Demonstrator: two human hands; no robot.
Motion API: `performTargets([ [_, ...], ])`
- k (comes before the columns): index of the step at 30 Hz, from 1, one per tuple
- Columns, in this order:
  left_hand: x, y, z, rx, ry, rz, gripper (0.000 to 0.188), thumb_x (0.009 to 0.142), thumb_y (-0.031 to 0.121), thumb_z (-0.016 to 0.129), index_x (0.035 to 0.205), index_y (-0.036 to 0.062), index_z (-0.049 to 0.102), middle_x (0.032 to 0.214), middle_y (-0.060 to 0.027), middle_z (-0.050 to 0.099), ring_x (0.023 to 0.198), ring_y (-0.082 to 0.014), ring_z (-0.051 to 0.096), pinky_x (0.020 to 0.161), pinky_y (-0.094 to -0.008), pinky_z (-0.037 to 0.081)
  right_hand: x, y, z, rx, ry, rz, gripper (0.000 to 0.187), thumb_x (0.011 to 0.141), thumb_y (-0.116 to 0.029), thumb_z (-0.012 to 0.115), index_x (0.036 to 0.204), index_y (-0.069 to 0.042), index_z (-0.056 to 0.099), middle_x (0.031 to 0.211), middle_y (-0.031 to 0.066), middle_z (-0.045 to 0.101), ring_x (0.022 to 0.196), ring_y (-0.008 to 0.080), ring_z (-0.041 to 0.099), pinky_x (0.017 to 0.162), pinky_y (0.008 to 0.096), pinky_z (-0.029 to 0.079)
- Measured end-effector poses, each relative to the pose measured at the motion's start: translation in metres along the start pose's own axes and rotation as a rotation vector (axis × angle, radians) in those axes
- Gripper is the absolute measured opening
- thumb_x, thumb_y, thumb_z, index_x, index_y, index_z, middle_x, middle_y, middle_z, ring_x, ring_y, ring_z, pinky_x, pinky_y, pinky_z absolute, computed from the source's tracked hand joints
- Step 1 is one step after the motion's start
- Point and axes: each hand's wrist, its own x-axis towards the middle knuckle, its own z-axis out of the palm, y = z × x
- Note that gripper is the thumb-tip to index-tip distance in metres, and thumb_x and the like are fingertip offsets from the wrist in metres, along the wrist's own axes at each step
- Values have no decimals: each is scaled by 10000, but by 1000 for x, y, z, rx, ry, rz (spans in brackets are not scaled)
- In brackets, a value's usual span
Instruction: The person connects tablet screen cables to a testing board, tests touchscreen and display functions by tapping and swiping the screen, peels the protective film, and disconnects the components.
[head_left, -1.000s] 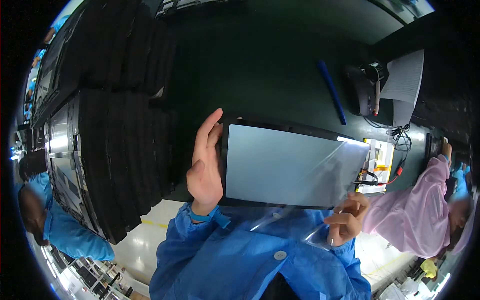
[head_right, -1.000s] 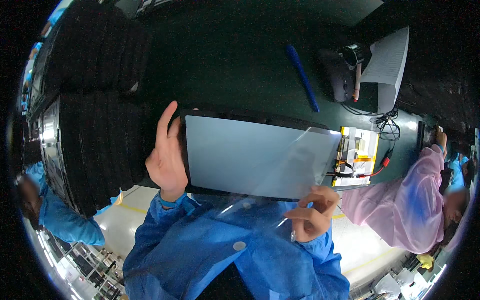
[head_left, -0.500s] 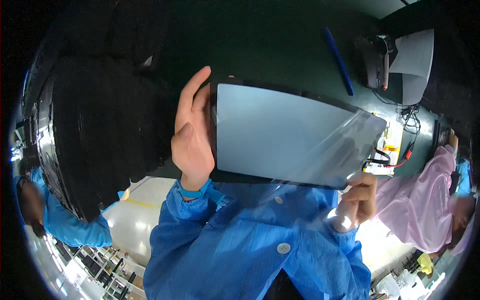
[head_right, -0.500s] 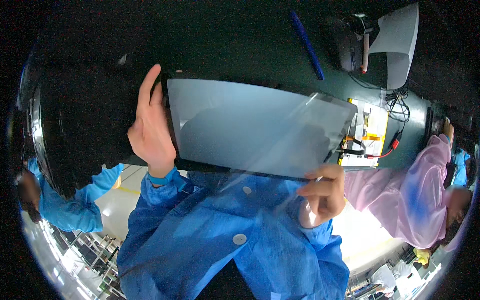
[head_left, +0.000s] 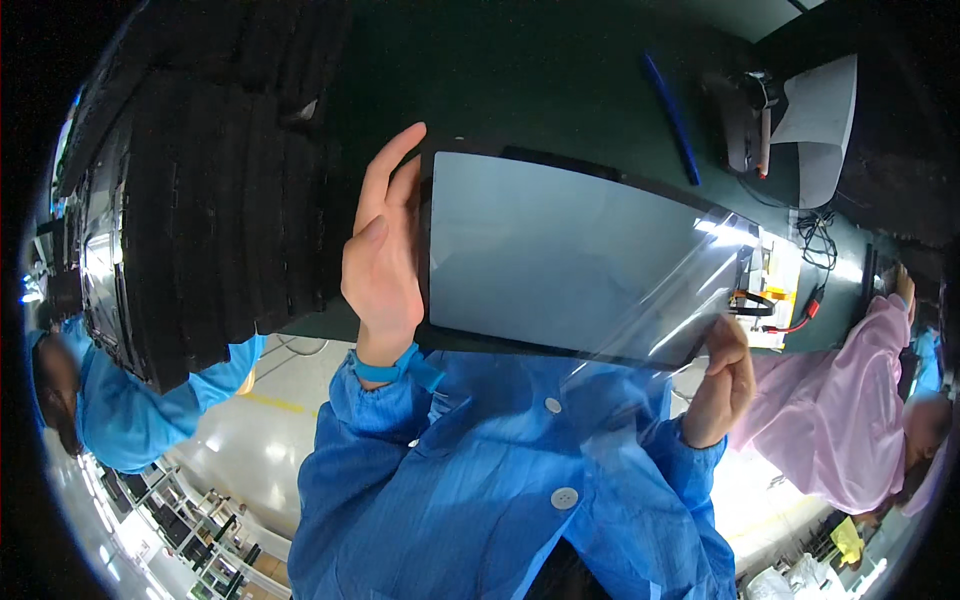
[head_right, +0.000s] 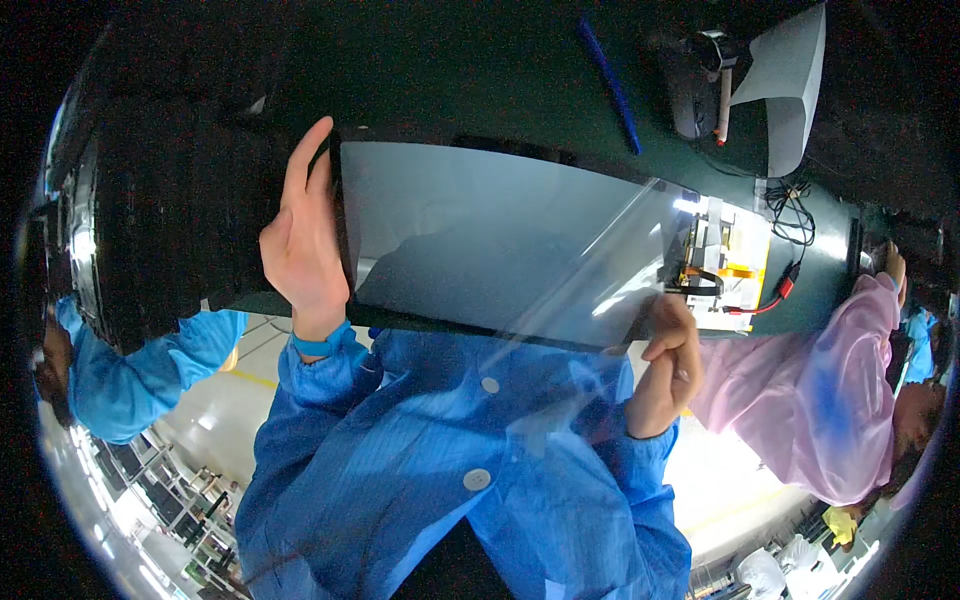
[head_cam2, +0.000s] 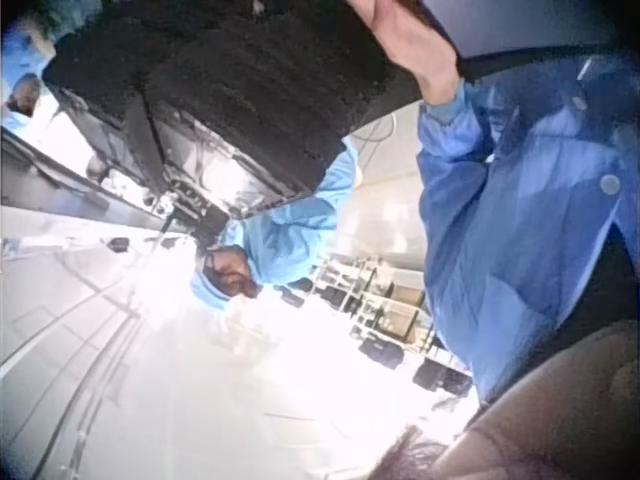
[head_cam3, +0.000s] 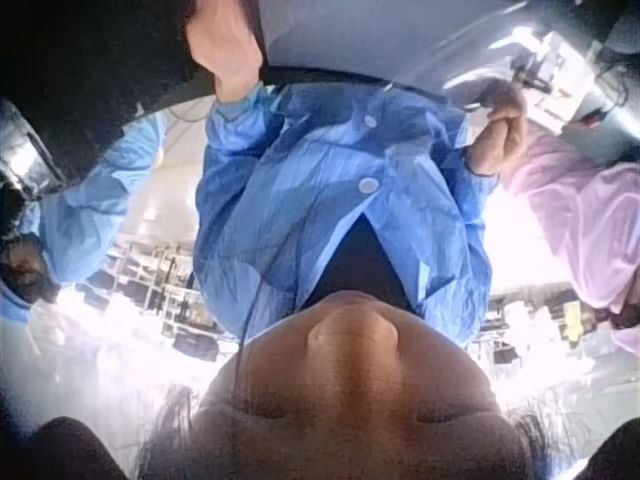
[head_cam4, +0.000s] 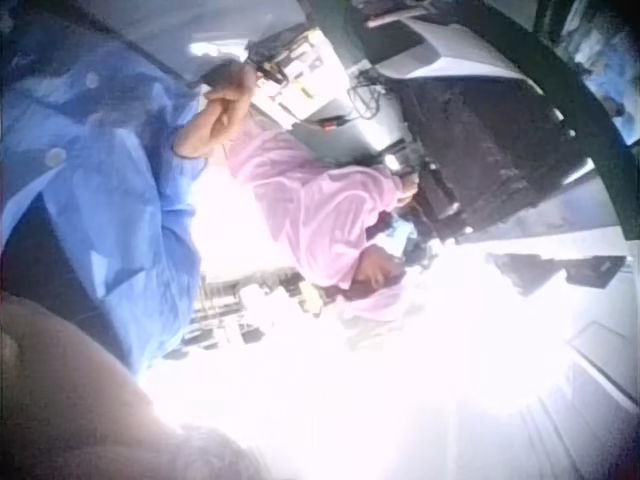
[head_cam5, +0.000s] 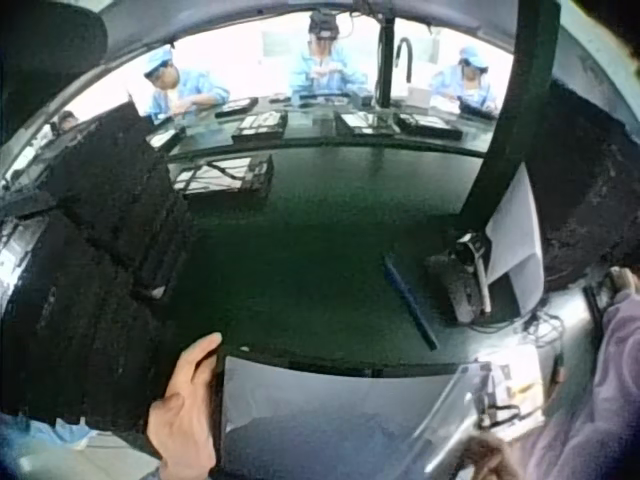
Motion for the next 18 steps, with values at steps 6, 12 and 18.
performTargets([
  [6, -10, -1, -3, -6, 24, 3, 846, 798, 456, 446, 1420, -71, 221, 1390, -226, 368, 1246, -292, 411, 1069, -339, 265, 3, -6, 10, -35, 34, -20, 131, 754, 52, 360, 657, 20, 444, 1159, 239, 586, 1031, 249, 576, 950, 371, 421],
  [12, -7, 1, 3, 173, 80, -54, 758, 812, 502, 479, 1409, 58, 333, 1380, -214, 422, 1275, -319, 419, 1076, -406, 303, 5, -9, 4, -50, 39, -76, 137, 744, 46, 353, 649, 9, 444, 1221, 259, 552, 1034, 274, 589, 944, 382, 435],
  [18, -9, -6, 3, 505, 68, -43, 695, 862, 430, 493, 1438, 98, 290, 1452, -170, 357, 1354, -331, 322, 1096, -448, 275, 7, -11, -2, 7, -15, 17, 143, 775, 12, 403, 648, -30, 453, 1257, 251, 522, 1121, 299, 542, 990, 427, 400],
])
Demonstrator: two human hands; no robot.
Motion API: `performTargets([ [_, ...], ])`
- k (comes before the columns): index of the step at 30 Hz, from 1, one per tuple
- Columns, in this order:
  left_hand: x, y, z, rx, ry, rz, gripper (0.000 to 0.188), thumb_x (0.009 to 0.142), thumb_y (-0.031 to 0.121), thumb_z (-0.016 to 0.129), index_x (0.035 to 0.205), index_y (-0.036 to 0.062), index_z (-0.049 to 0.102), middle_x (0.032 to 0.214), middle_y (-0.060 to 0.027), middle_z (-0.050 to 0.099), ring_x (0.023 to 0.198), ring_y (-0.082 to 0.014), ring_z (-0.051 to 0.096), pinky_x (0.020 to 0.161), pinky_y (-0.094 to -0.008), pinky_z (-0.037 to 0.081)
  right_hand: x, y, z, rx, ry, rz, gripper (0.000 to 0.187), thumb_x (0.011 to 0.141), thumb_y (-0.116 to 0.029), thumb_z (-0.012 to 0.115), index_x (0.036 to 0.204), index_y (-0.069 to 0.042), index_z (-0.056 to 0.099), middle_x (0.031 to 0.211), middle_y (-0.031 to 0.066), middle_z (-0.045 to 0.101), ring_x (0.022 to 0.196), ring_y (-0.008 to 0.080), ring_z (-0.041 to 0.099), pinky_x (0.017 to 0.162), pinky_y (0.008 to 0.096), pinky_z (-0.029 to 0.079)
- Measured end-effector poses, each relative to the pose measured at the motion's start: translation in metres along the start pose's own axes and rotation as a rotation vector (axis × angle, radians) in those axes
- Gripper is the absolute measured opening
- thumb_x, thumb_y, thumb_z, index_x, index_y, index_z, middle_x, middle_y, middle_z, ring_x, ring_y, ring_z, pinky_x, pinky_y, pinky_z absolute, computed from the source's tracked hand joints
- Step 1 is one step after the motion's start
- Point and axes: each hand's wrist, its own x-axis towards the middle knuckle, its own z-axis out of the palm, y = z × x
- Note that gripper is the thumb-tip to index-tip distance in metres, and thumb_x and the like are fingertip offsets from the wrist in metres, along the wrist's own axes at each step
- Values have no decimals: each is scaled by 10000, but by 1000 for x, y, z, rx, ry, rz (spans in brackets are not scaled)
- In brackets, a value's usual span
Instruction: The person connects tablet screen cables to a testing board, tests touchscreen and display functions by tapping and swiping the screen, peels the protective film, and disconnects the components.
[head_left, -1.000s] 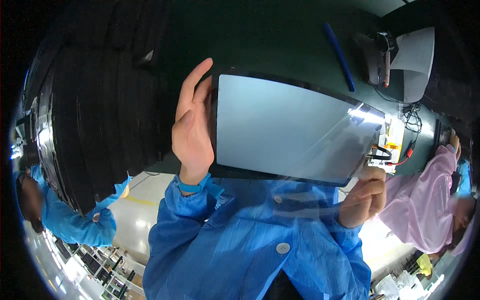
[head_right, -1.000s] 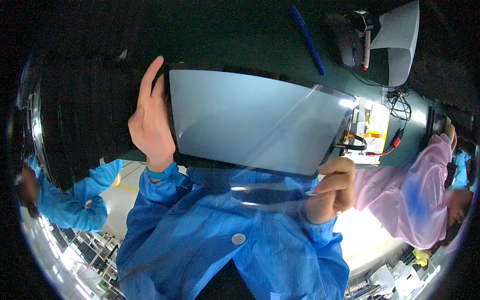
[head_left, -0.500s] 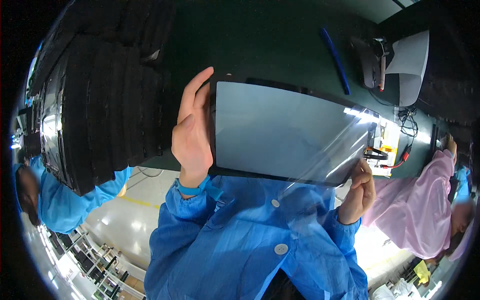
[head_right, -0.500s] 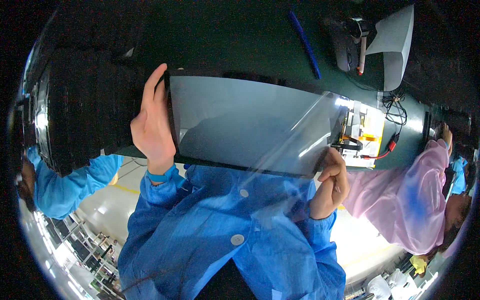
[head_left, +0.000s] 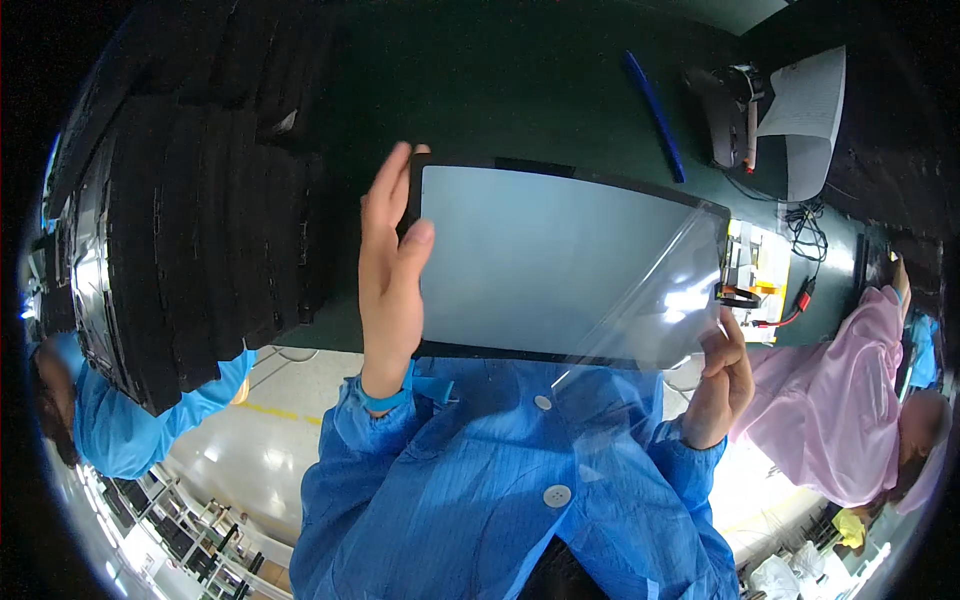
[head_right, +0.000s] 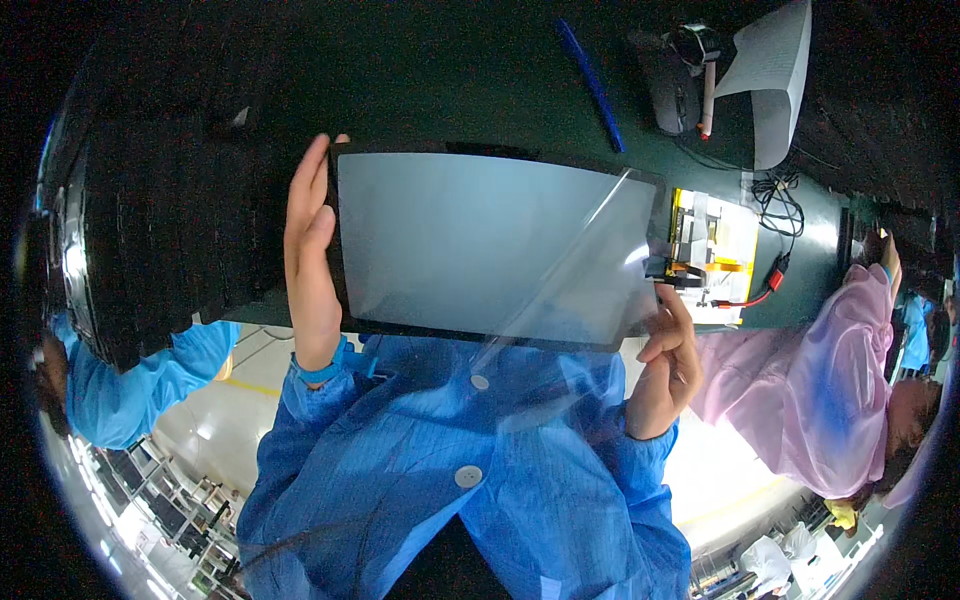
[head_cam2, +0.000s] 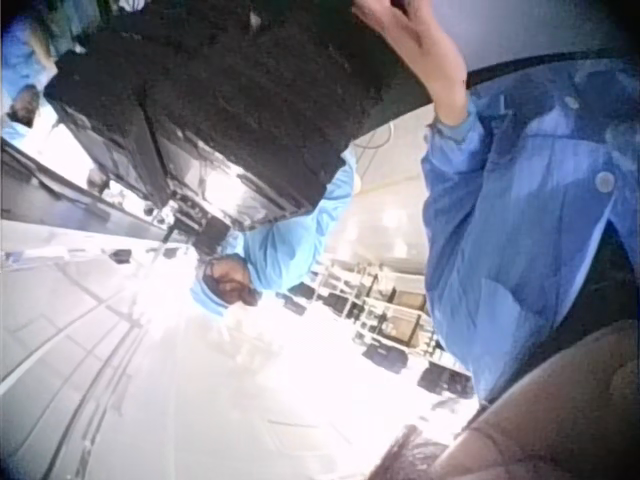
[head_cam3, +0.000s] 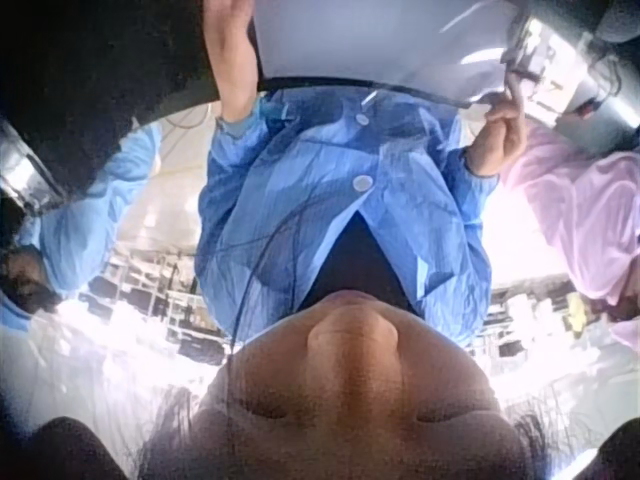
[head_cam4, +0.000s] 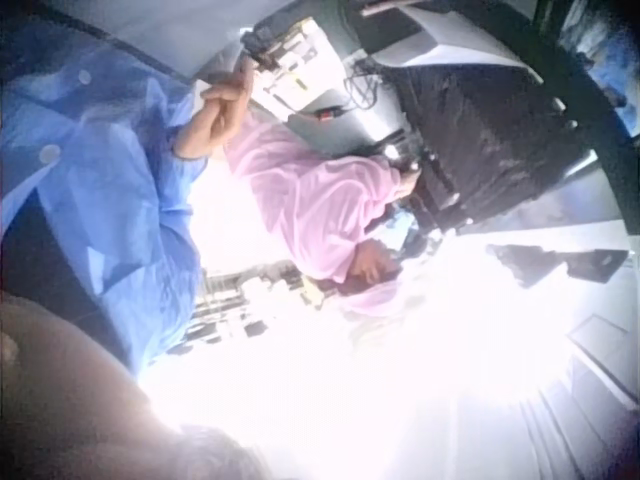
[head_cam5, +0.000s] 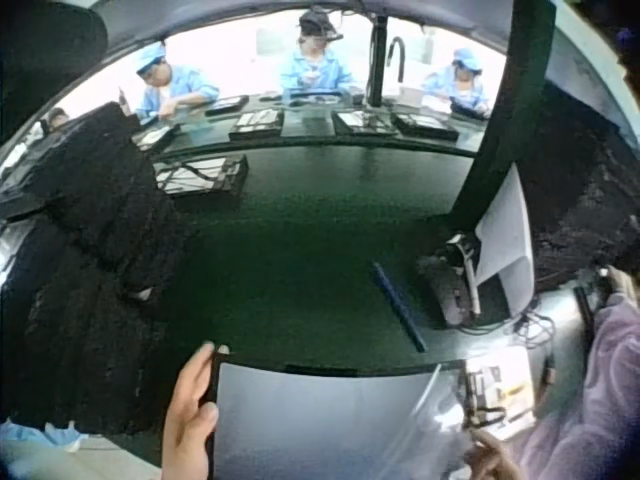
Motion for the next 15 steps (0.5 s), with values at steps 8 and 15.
performTargets([
  [8, -17, 8, -15, 292, 106, 81, 645, 894, 338, 492, 1450, 125, 244, 1471, -135, 330, 1371, -325, 276, 1128, -466, 169, 3, -31, -1, -212, -137, -233, 104, 645, -25, 615, 696, -76, 540, 1263, 218, 468, 1203, 331, 457, 1041, 507, 297],
  [15, -39, 66, 4, 234, -586, 308, 874, 693, 413, 749, 1376, 23, 369, 1368, -221, 422, 1266, -389, 405, 1069, -475, 300, 56, -95, 71, -416, -568, -638, 214, 639, -22, 733, 788, -102, 603, 1196, 172, 553, 1165, 368, 489, 1003, 529, 347],
])
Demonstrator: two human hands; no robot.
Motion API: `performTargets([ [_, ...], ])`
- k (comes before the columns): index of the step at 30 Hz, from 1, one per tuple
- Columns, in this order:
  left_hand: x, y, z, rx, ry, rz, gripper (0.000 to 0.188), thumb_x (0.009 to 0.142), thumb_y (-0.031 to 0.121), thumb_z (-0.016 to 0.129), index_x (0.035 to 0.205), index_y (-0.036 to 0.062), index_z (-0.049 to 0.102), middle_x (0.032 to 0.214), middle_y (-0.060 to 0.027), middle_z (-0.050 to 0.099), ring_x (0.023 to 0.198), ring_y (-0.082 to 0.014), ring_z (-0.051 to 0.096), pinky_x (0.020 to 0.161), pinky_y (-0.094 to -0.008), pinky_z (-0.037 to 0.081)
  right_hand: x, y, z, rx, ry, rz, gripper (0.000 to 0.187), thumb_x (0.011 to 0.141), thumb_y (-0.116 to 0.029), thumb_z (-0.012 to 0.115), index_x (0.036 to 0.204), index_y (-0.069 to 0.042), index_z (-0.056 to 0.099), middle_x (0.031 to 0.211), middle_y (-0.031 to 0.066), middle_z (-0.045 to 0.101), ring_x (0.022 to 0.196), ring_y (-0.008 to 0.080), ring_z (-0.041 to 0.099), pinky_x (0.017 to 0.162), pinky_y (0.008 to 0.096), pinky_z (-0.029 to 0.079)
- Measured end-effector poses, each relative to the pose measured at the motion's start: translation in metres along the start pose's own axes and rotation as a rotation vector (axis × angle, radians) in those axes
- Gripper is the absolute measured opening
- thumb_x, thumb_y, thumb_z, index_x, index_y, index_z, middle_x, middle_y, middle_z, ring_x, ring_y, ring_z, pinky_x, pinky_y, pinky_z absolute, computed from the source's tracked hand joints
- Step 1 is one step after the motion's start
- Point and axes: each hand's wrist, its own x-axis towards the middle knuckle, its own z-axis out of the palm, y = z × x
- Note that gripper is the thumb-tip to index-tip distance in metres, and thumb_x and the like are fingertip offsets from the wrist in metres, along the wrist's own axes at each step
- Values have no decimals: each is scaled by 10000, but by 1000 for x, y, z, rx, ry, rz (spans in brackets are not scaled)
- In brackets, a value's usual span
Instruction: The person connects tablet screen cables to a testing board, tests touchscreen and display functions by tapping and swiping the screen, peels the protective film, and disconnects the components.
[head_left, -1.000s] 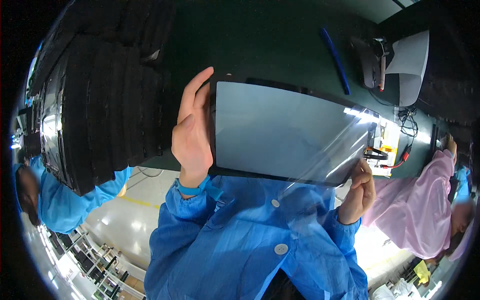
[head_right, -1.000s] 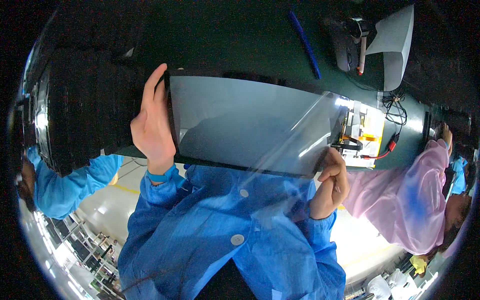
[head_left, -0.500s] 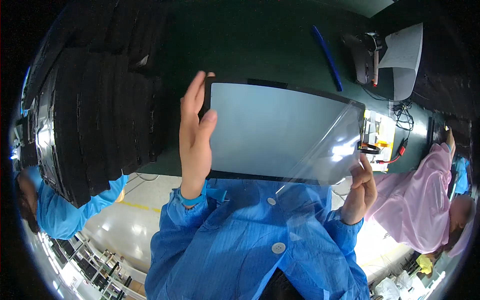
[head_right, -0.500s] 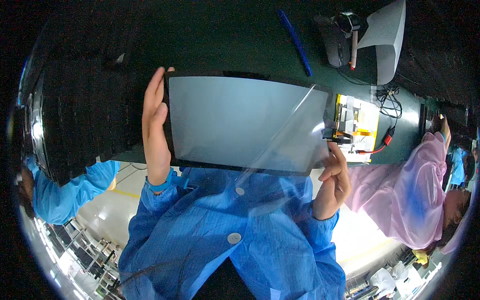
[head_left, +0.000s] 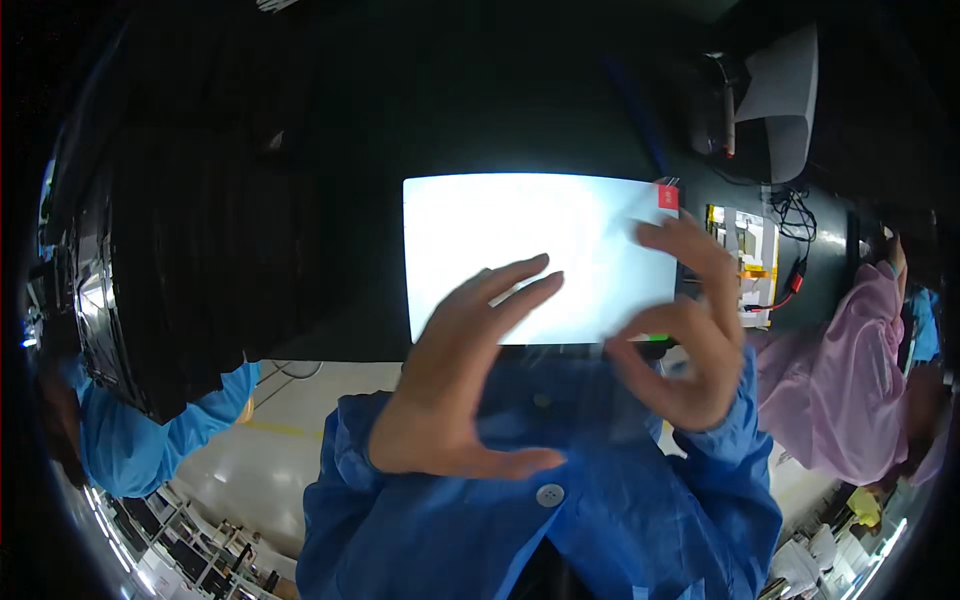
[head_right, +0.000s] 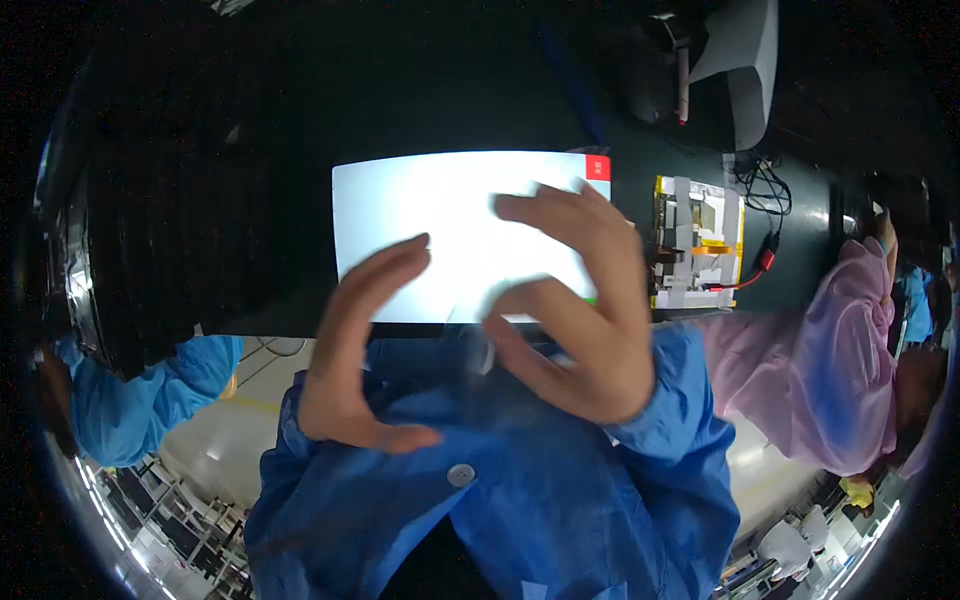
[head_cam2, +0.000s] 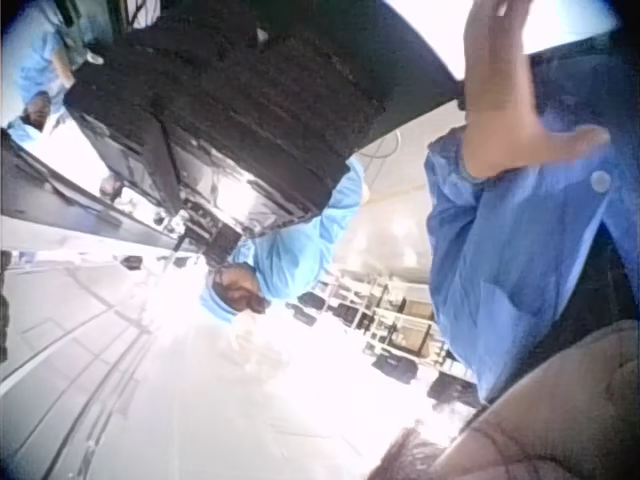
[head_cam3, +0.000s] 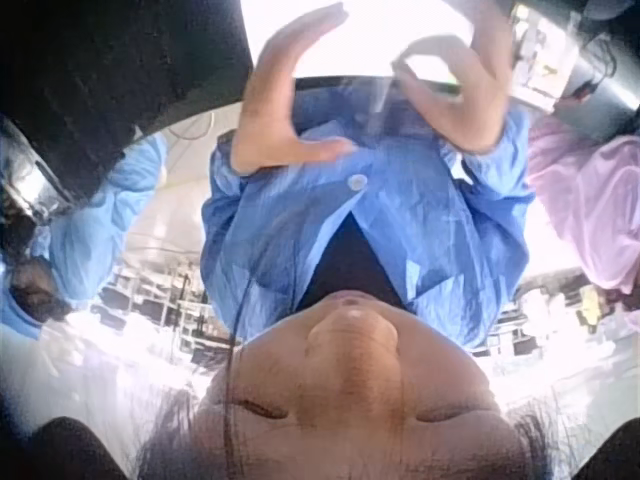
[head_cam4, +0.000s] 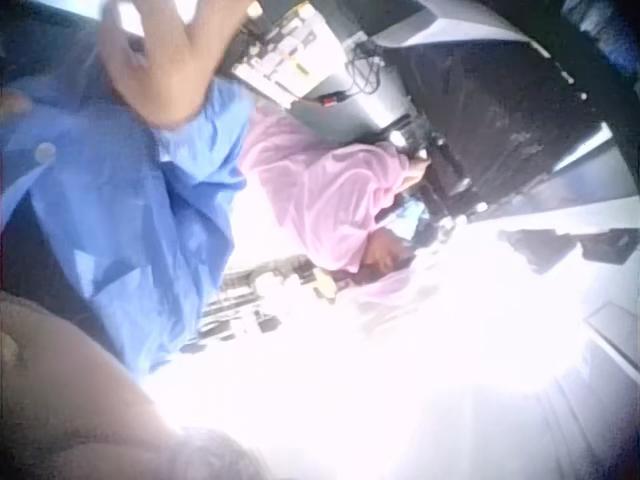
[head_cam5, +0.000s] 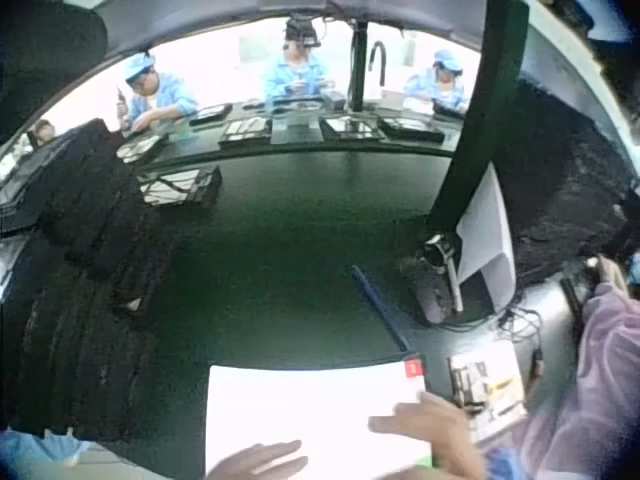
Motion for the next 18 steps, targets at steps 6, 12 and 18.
performTargets([
  [6, 0, 5, 17, 96, 238, -171, 426, 761, 82, 696, 1157, 46, 542, 988, -117, 657, 864, -253, 655, 754, -338, 530, 27, 23, 8, 75, -125, -97, 303, 680, 8, 746, 942, -81, 622, 1195, 161, 580, 1153, 347, 532, 1034, 510, 358],
  [12, 2, -13, -7, 277, 432, -208, 122, 842, 44, 606, 916, 94, 689, 943, -67, 700, 850, -235, 661, 701, -251, 502, 19, 74, -11, -514, -186, 99, 281, 765, -46, 718, 1032, -52, 630, 1193, 153, 576, 1128, 302, 545, 895, 359, 498],
  [18, -2, -59, -4, 804, 658, -223, 435, 813, 143, 673, 1232, 127, 558, 1241, -88, 577, 1124, -253, 533, 920, -366, 432, 8, 60, -37, -263, -418, 154, 200, 802, -42, 681, 995, -53, 632, 1020, 137, 659, 882, 285, 668, 698, 292, 547],
])
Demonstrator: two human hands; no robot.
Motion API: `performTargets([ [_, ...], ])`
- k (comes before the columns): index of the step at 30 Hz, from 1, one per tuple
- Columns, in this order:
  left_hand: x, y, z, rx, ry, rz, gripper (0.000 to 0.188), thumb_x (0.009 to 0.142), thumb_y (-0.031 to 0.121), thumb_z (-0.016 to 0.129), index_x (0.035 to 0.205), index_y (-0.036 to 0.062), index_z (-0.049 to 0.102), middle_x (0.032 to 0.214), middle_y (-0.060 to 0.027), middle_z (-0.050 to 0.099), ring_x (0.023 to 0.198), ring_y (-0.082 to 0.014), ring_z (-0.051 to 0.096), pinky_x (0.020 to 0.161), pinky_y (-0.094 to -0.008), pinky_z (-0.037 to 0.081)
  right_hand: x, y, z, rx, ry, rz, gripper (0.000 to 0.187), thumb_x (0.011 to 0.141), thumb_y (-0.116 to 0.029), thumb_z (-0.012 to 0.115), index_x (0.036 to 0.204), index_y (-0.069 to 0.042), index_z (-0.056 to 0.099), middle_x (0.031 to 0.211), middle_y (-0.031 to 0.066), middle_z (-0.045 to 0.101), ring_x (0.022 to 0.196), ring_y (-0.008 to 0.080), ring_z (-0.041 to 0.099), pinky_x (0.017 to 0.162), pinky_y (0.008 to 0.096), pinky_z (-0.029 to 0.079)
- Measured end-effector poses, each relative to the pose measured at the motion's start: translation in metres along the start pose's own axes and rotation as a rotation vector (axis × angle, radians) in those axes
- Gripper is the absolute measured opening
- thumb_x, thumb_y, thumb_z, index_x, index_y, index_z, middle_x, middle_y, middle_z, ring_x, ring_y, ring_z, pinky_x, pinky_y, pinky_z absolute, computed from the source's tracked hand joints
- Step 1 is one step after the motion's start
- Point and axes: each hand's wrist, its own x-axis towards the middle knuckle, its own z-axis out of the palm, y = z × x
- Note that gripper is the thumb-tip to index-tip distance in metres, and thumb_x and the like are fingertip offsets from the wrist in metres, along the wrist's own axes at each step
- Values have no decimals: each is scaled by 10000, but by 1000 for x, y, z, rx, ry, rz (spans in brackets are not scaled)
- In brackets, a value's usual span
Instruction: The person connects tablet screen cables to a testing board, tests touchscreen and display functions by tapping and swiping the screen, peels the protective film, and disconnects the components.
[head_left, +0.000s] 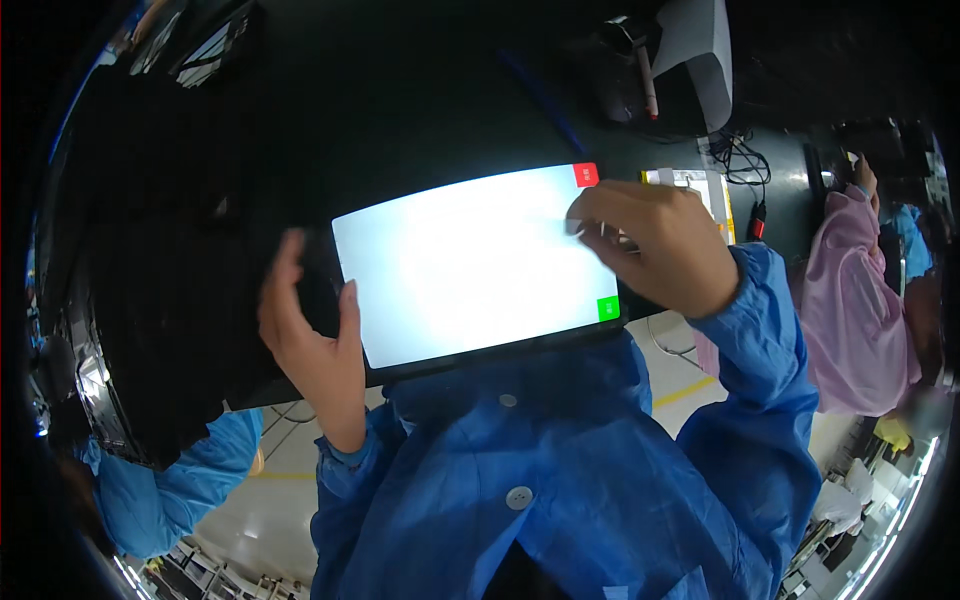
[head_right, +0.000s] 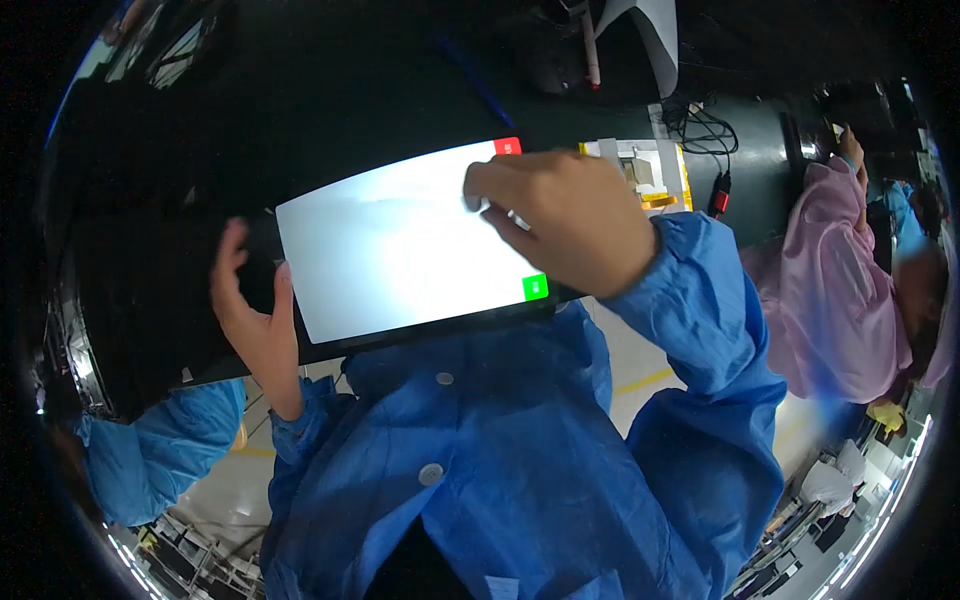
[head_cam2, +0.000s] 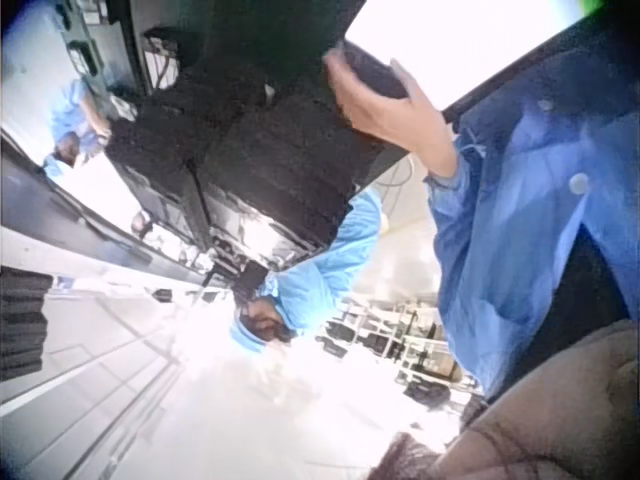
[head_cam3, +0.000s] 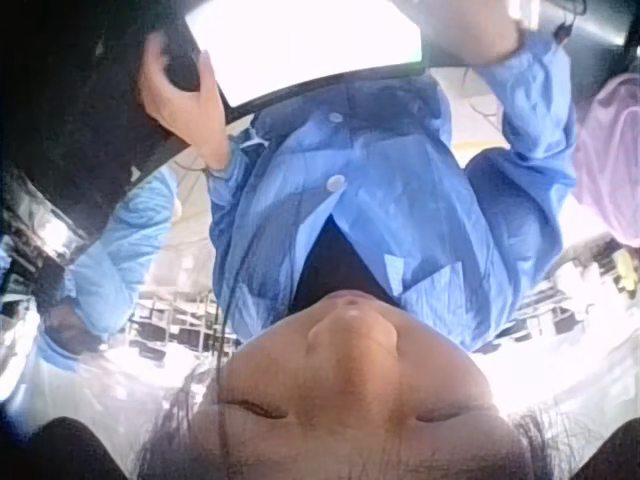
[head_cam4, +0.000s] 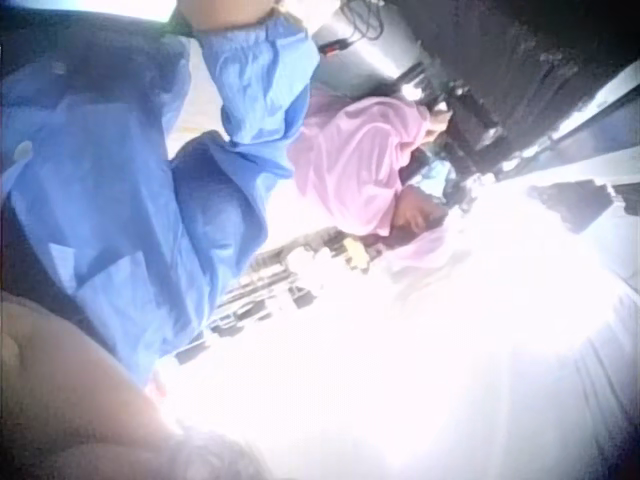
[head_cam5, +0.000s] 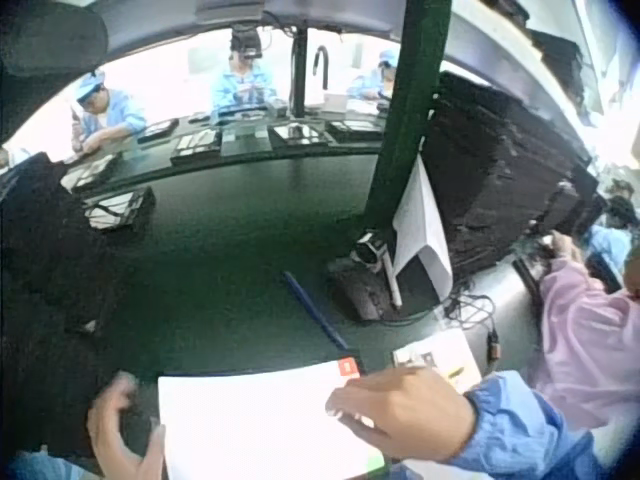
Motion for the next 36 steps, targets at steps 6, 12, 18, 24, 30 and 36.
performTargets([
  [6, -44, 37, 9, -411, 22, 317, 845, 565, 272, 859, 1242, 41, 409, 1233, -195, 404, 1058, -292, 481, 792, -380, 482, 43, -46, -5, 1076, -207, 195, 404, 883, -44, 565, 1277, -48, 479, 947, 128, 638, 825, 237, 677, 764, 337, 571],
  [12, -32, 40, 16, -708, -61, 44, 646, 746, 24, 719, 1285, 32, 361, 1048, -164, 607, 896, -217, 642, 771, -288, 516, 38, -27, 13, 1511, 50, 443, 422, 914, -157, 561, 1302, -28, 457, 1040, 159, 624, 1004, 282, 629, 922, 362, 505],
  [18, -9, 24, 9, -602, -158, -3, 349, 834, 22, 633, 1169, 26, 538, 1030, -137, 637, 900, -200, 643, 813, -284, 510, -39, 7, -4, 1242, 246, 296, 546, 908, -229, 540, 1375, -18, 350, 1117, 178, 592, 913, 254, 644, 843, 339, 527],
  [24, 6, 55, 1, -477, -891, 490, 545, 740, 511, 714, 1079, 91, 645, 1272, -139, 528, 1228, -329, 419, 1020, -478, 345, -113, -3, 33, 955, 339, 453, 344, 884, -149, 533, 1186, 5, 476, 1119, 143, 560, 927, 194, 604, 861, 334, 477],
  [30, 0, 75, 35, 123, -459, 407, 579, 791, 424, 709, 1270, 143, 544, 1373, -149, 418, 1218, -348, 434, 1005, -461, 396, -120, -6, 91, 775, 414, 384, 460, 836, -62, 592, 1270, 16, 462, 1214, 169, 492, 1050, 259, 555, 894, 340, 465],
  [36, 1, 67, 16, -436, -802, 300, 215, 810, -26, 623, 971, 95, 698, 916, -109, 650, 787, -216, 637, 689, -284, 535, -108, -24, 100, 564, 465, 466, 570, 713, 7, 722, 1239, -8, 502, 1203, 169, 495, 1060, 288, 558, 899, 343, 478],
])
